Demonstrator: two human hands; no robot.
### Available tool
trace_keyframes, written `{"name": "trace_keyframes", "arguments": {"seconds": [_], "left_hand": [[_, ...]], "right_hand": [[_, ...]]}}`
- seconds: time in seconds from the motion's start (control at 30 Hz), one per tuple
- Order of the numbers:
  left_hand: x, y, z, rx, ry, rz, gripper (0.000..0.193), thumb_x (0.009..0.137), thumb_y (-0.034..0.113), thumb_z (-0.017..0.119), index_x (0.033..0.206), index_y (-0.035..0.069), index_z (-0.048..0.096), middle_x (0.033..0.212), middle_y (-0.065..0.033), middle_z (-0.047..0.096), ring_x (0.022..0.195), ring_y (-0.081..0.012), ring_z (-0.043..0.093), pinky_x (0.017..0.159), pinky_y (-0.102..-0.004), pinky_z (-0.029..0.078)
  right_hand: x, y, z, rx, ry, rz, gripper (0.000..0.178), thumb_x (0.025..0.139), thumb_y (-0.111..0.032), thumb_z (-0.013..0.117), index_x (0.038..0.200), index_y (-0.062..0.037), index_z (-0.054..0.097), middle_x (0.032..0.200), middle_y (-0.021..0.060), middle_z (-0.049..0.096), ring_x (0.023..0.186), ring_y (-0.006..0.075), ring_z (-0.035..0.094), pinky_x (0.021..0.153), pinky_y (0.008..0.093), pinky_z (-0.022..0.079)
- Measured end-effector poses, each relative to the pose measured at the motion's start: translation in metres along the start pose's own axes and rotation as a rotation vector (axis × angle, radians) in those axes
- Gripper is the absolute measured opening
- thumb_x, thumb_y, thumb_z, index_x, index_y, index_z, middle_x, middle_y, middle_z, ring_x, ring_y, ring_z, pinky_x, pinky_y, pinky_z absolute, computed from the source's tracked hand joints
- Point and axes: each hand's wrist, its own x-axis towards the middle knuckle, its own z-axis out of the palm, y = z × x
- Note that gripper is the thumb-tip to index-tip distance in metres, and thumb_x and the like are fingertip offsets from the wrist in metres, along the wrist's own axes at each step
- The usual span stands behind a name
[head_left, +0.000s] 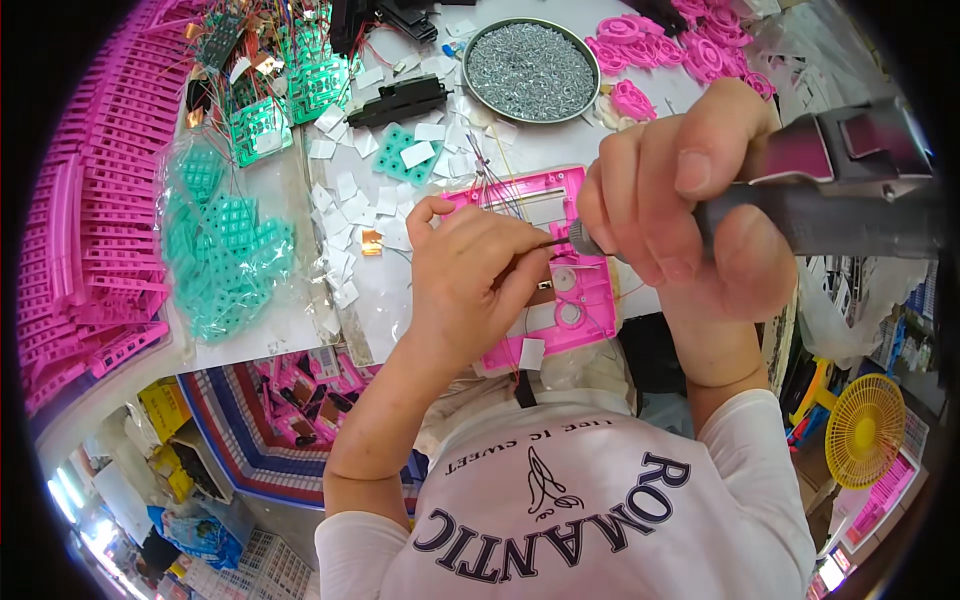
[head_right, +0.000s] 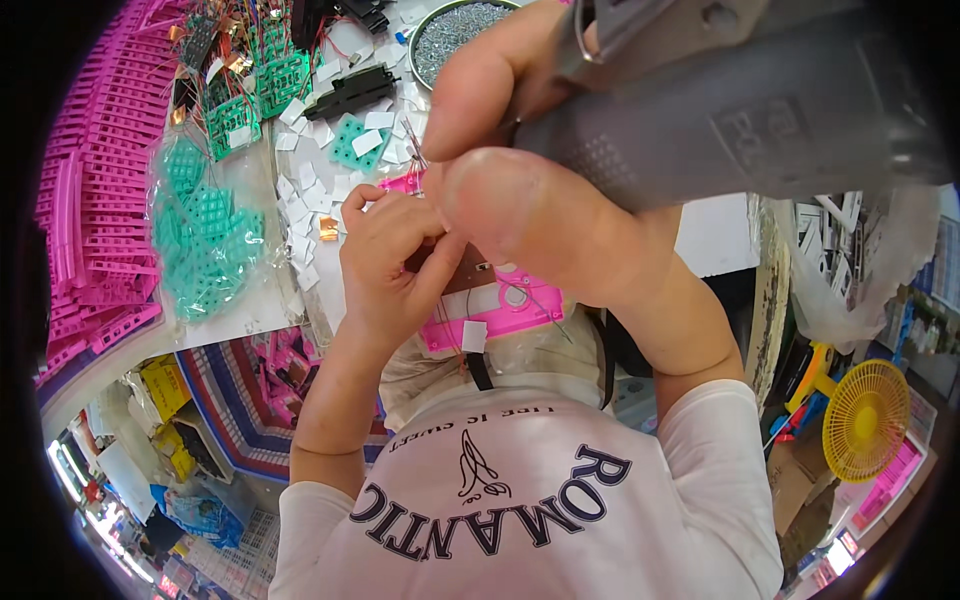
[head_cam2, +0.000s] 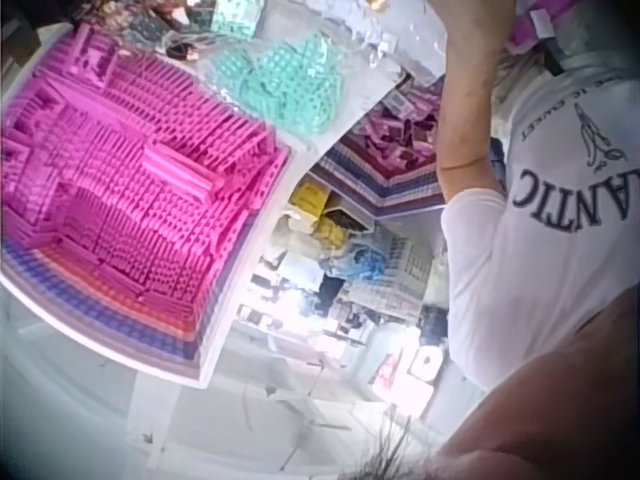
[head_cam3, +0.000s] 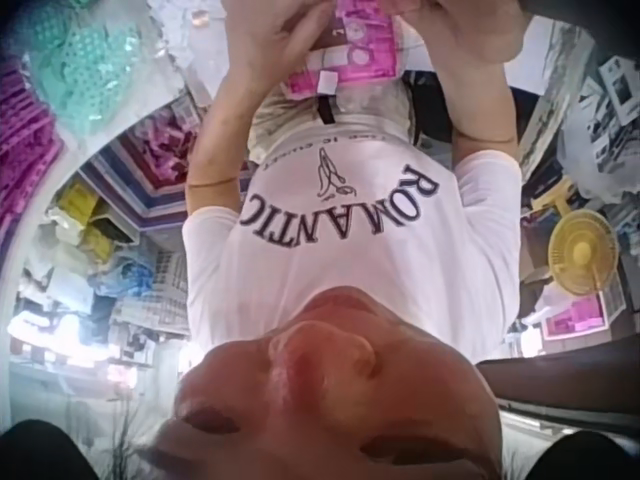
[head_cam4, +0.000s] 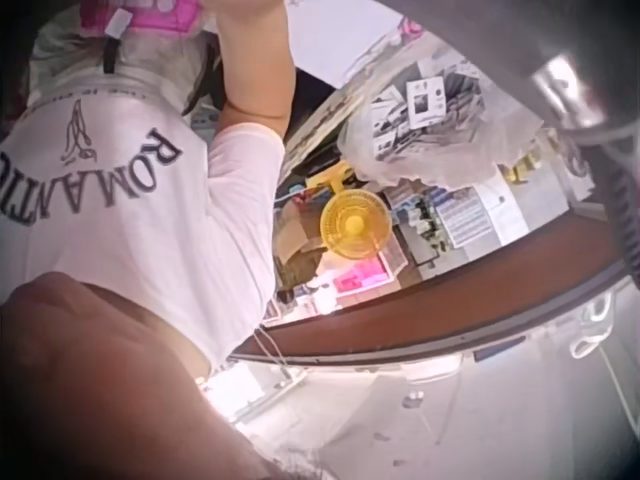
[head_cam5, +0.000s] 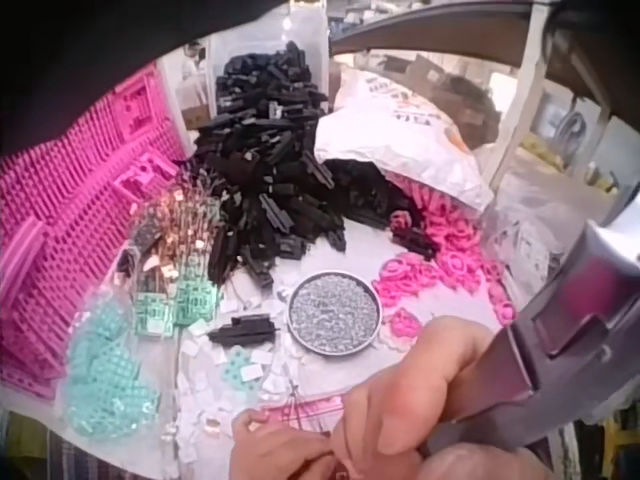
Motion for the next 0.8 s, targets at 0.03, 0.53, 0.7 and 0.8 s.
{"name": "trace_keyframes", "arguments": {"seconds": [0.03, 0.53, 0.7, 0.8], "left_hand": [[0.0, -0.001, 0.0, 0.014, 0.003, 0.002, 0.013, 0.08, 0.013, 0.079, 0.09, 0.015, 0.07, 0.081, 0.0009, 0.069, 0.076, -0.019, 0.063, 0.094, -0.0418, 0.033], [0.128, -0.112, -0.006, 0.634, -0.293, 0.305, 0.013, 0.088, 0.024, 0.069, 0.089, 0.011, 0.073, 0.092, -0.0027, 0.068, 0.098, -0.0249, 0.064, 0.094, -0.047, 0.042], [0.127, -0.096, -0.022, 0.758, -0.463, 0.226, 0.011, 0.086, 0.023, 0.072, 0.088, 0.012, 0.071, 0.092, -0.0005, 0.067, 0.1, -0.0238, 0.063, 0.093, -0.0477, 0.04], [0.136, -0.09, -0.029, 0.812, -0.547, 0.073, 0.013, 0.083, 0.025, 0.074, 0.085, 0.012, 0.07, 0.092, -0.0007, 0.067, 0.102, -0.0232, 0.063, 0.093, -0.0481, 0.039]], "right_hand": [[-0.001, -0.001, -0.001, -0.005, 0.014, 0.017, 0.028, 0.102, -0.037, 0.062, 0.115, -0.0135, 0.053, 0.065, -0.0067, 0.052, 0.059, 0.0083, 0.048, 0.06, 0.0259, 0.043], [-0.004, -0.011, -0.046, -0.058, 0.109, -0.036, 0.027, 0.101, -0.028, 0.052, 0.121, -0.01, 0.057, 0.069, -0.0048, 0.048, 0.064, 0.0083, 0.043, 0.068, 0.0293, 0.041], [-0.013, -0.015, -0.054, -0.087, 0.12, -0.029, 0.027, 0.101, -0.027, 0.052, 0.121, -0.01, 0.057, 0.069, -0.0046, 0.048, 0.063, 0.0088, 0.044, 0.068, 0.0297, 0.042], [-0.011, -0.012, -0.051, -0.08, 0.109, -0.034, 0.028, 0.1, -0.027, 0.052, 0.122, -0.0099, 0.056, 0.069, -0.0047, 0.048, 0.063, 0.0088, 0.043, 0.069, 0.0298, 0.042]]}}
